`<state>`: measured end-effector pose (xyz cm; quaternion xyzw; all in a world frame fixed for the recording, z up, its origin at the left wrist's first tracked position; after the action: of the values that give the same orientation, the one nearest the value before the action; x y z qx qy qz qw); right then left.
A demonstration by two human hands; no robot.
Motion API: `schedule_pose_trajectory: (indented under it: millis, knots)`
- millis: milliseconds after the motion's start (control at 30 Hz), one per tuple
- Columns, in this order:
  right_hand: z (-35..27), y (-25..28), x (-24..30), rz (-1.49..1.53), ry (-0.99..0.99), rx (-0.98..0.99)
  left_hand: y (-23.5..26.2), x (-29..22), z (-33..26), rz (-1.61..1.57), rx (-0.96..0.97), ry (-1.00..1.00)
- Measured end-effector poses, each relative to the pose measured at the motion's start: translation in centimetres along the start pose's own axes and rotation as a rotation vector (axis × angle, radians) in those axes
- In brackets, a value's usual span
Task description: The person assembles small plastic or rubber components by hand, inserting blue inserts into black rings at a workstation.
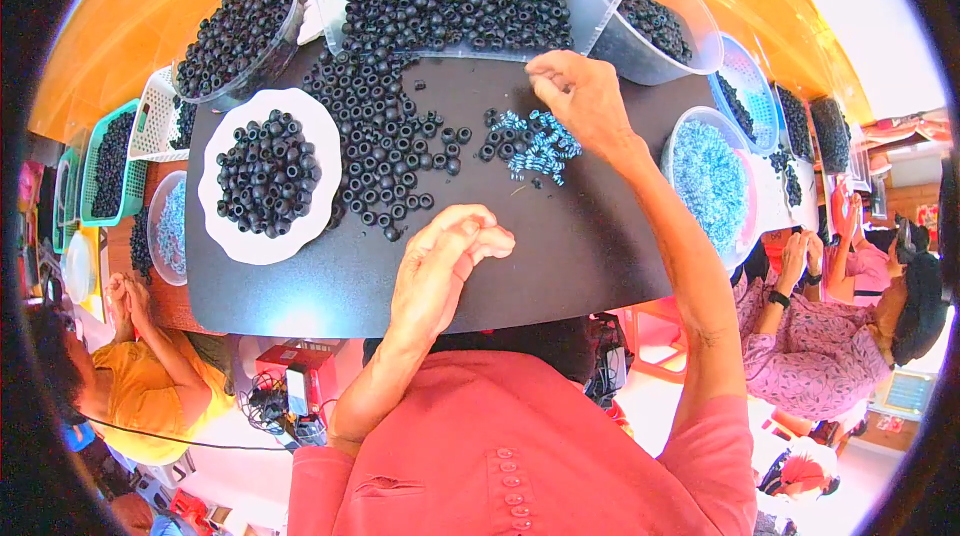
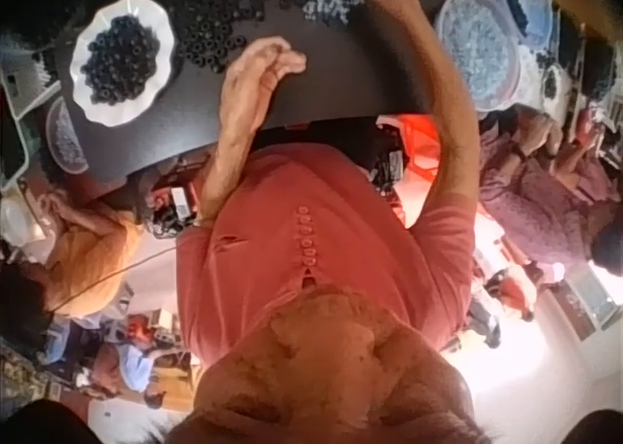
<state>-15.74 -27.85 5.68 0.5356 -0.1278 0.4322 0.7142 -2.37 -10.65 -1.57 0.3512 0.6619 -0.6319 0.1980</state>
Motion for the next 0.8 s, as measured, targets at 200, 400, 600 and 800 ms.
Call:
schedule_pose_trajectory:
  millis: [200, 400, 600, 800]
  knots:
    - [-3.8, -1.5, 4.9, -0.051, 0.284, 0.248, 0.0, -0.1, 0.0, 0.014, 0.016, -0.016]
    - [-3.4, -0.8, 4.4, -0.317, 0.171, 0.227, 0.1, -0.1, 0.1, 0.035, 0.0, -0.01]
    - [-1.4, -3.6, 5.9, -0.04, 0.299, 0.257, 0.2, 0.0, 0.2, 0.028, 0.005, -0.011]
    - [-1.2, -5.5, 5.4, -0.015, 0.317, 0.394, 0.1, 0.0, 0.2, 0.024, 0.017, -0.013]
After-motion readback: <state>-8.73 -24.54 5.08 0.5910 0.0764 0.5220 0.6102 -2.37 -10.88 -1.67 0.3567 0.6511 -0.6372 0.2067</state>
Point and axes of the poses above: each hand's wrist, its own z-axis towards the middle knuckle, its own y-axis out of the back of the hand, x = y × z, the point moved 10 cm from there along z, towards the middle knuckle, and after that the axes turned 3 degrees about z, right-handed, at the moved point
